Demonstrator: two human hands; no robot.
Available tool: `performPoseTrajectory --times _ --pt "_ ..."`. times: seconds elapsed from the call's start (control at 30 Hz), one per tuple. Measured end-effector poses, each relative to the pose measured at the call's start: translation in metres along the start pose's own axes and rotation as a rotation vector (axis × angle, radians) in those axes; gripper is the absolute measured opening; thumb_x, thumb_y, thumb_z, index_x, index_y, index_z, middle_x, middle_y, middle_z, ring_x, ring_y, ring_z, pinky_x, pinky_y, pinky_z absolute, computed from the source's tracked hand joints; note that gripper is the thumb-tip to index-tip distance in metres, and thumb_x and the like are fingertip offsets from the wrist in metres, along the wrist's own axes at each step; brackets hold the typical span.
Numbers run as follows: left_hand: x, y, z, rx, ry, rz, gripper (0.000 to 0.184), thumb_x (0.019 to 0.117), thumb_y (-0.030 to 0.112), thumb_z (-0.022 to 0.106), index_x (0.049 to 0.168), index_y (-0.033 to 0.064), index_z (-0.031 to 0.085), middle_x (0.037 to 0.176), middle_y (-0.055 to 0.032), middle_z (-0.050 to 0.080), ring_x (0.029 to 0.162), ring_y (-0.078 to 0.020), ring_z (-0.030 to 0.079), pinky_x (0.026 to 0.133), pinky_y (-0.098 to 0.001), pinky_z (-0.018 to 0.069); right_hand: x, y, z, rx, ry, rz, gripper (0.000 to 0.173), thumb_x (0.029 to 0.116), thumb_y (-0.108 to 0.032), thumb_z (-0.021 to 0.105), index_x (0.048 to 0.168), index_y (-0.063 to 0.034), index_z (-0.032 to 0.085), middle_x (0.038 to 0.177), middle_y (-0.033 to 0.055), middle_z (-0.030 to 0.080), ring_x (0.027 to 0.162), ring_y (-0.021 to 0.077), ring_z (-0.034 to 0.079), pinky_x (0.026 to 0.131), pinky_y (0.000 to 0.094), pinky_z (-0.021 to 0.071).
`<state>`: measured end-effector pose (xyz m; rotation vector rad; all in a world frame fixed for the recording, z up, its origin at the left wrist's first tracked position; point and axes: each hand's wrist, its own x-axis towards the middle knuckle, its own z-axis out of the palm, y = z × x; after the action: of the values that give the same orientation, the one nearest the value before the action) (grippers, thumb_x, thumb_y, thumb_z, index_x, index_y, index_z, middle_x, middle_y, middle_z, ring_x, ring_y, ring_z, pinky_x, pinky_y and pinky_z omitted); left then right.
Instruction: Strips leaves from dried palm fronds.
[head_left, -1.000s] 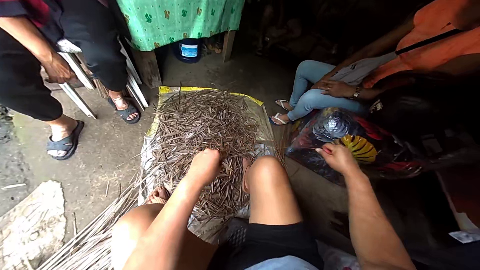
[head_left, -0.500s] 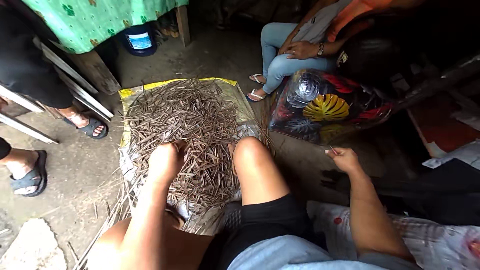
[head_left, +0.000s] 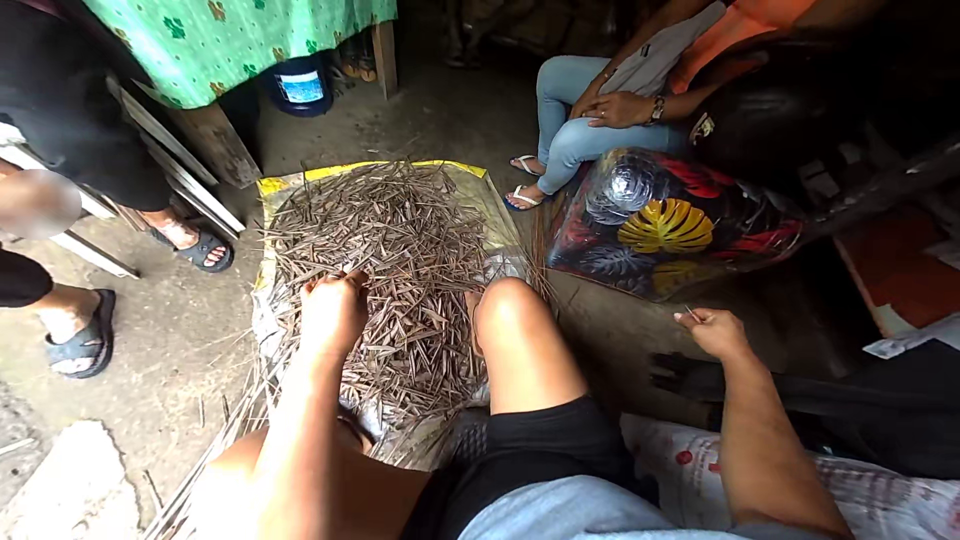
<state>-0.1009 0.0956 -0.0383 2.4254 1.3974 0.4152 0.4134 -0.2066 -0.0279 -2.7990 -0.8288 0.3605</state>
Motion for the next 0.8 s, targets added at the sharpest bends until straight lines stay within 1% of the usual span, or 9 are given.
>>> performPoseTrajectory --times 0.07,0.17,0.27,0.4,0.47,0.53,0.57,0.63,0.8 --pt "0.0 0.0 0.0 0.008 0.032 -0.012 0.016 0.0977 0.006 0.065 0.11 0.0006 0.073 0.103 -0.0264 0.07 0.105 -0.0484 0.065 0.1 -0.0697 0.0403 0.0 0.001 -0.002 0.044 0.003 -0.004 0.033 0.1046 -0.022 0.061 0.094 0.0082 0.065 0.088 0.0227 0.061 0.084 0.0302 0.055 0.081 0.0535 0.0422" --pt "0.001 0.003 -0.001 -0.029 0.173 -0.028 0.031 0.0964 0.005 0.065 0.126 -0.0018 0.068 0.126 -0.0299 0.063 0.123 -0.0523 0.055 0.105 -0.0732 0.0337 -0.001 -0.002 -0.004 0.133 0.012 -0.008 0.03 0.1045 -0.021 0.062 0.091 0.0055 0.064 0.081 0.0135 0.055 0.074 0.0194 0.047 0.073 0.0443 0.0401" --pt "0.004 0.003 -0.002 -0.044 0.257 -0.046 0.036 0.0967 0.006 0.064 0.132 -0.0003 0.065 0.138 -0.029 0.057 0.135 -0.0521 0.045 0.108 -0.0735 0.0306 -0.003 -0.008 -0.007 0.07 -0.024 0.039 0.032 0.1052 -0.022 0.06 0.093 0.0075 0.065 0.086 0.0209 0.058 0.08 0.0278 0.052 0.077 0.0511 0.0414" --pt "0.005 0.006 0.002 -0.077 0.236 -0.061 0.035 0.0956 0.006 0.066 0.13 -0.0007 0.066 0.14 -0.0298 0.056 0.138 -0.0524 0.043 0.108 -0.0736 0.0302 -0.006 -0.013 -0.008 -0.014 -0.051 0.125 0.033 0.1055 -0.023 0.059 0.1 0.0086 0.069 0.106 0.0328 0.065 0.103 0.0443 0.061 0.092 0.0638 0.0421" --pt "0.006 0.01 0.005 -0.127 0.171 -0.066 0.034 0.0949 0.006 0.067 0.128 -0.0005 0.067 0.138 -0.0291 0.057 0.135 -0.0513 0.045 0.107 -0.0722 0.032 -0.011 -0.024 -0.005 0.043 -0.064 0.175 0.029 0.1063 -0.021 0.058 0.102 0.0065 0.067 0.095 0.0248 0.063 0.084 0.0322 0.058 0.077 0.0528 0.0451" --pt "0.006 0.014 0.009 -0.189 0.085 -0.055 0.032 0.0967 0.007 0.065 0.127 -0.0007 0.068 0.133 -0.028 0.06 0.129 -0.0489 0.052 0.105 -0.069 0.0382 -0.021 -0.041 0.003 0.21 -0.102 0.231 0.022 0.1074 -0.021 0.055 0.104 -0.001 0.064 0.07 0.0033 0.049 0.05 0.0092 0.039 0.047 0.0266 0.0366" --pt "0.006 0.017 0.011 -0.222 0.037 -0.05 0.03 0.0986 0.008 0.063 0.127 -0.0006 0.068 0.131 -0.0272 0.062 0.126 -0.0472 0.056 0.105 -0.0672 0.0414 -0.027 -0.053 0.006 0.341 -0.132 0.264 0.019 0.1074 -0.019 0.054 0.106 -0.0021 0.063 0.063 -0.0011 0.045 0.043 0.0054 0.035 0.041 0.0214 0.0329" --pt "0.007 0.025 0.013 -0.27 -0.054 -0.04 0.029 0.1015 0.009 0.059 0.128 -0.0002 0.068 0.126 -0.0254 0.066 0.118 -0.0441 0.063 0.102 -0.0627 0.0477 -0.037 -0.079 0.009 0.529 -0.218 0.287 0.015 0.1069 -0.016 0.055 0.104 -0.0035 0.061 0.055 -0.0041 0.041 0.038 0.0045 0.033 0.037 0.0195 0.0318" --pt "0.009 0.039 0.013 -0.237 -0.178 -0.016 0.031 0.104 0.013 0.054 0.13 0.0023 0.067 0.124 -0.0229 0.068 0.119 -0.0414 0.063 0.105 -0.0589 0.0469 -0.052 -0.118 0.017 0.736 -0.428 0.236 0.02 0.1087 -0.015 0.049 0.094 -0.0058 0.059 0.05 -0.0053 0.037 0.035 0.004 0.034 0.034 0.0182 0.0317"
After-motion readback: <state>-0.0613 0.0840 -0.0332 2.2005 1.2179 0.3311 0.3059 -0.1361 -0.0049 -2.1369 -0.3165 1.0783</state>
